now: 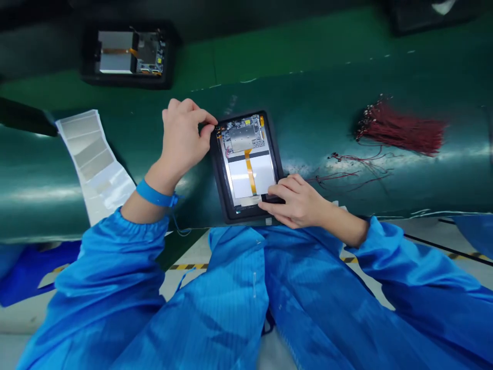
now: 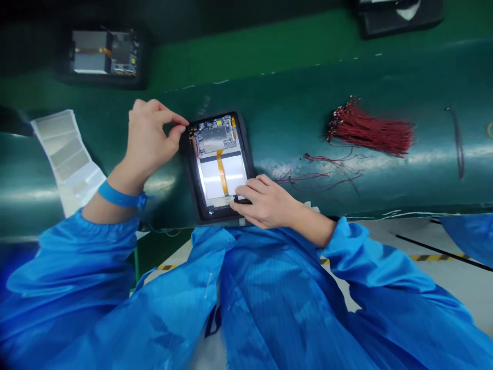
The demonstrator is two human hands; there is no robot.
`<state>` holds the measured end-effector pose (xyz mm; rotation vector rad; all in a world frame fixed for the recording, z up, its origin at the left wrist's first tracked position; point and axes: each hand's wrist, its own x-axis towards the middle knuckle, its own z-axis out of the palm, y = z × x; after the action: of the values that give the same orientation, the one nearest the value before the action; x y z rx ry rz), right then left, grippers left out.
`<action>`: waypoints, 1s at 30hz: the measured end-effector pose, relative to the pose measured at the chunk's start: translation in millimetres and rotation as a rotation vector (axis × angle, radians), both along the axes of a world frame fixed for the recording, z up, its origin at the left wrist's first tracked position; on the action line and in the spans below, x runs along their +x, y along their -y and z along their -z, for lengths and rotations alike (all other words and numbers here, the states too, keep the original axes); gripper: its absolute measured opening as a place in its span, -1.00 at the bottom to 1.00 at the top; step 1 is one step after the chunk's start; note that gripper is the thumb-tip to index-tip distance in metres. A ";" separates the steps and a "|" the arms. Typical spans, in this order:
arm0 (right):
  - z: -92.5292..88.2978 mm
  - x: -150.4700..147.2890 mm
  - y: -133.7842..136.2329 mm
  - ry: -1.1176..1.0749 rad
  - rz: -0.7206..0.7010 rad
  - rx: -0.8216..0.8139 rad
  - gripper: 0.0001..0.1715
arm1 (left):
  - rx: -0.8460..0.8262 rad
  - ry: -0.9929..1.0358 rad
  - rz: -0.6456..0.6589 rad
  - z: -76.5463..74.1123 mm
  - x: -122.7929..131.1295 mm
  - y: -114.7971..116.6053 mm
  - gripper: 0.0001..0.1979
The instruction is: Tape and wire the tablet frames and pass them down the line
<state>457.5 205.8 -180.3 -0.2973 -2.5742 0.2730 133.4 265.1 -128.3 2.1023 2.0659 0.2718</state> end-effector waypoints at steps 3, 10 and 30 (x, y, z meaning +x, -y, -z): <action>0.8 -0.2 -1.7 -0.009 -0.020 -0.026 -0.70 | -0.044 -0.040 0.096 0.1 -6.2 -12.7 -0.77; 1.5 -0.3 -3.1 0.007 -0.042 -0.064 -0.71 | -0.081 -0.070 0.374 -3.3 -27.2 -33.8 -0.82; 4.3 0.4 -4.0 -0.005 -0.045 -0.088 -0.71 | -0.096 -0.264 0.395 -14.3 -11.9 -36.4 -0.84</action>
<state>457.9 209.8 -184.6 -0.2710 -2.5709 0.4034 121.5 301.5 -114.0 2.5300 1.6845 -0.1659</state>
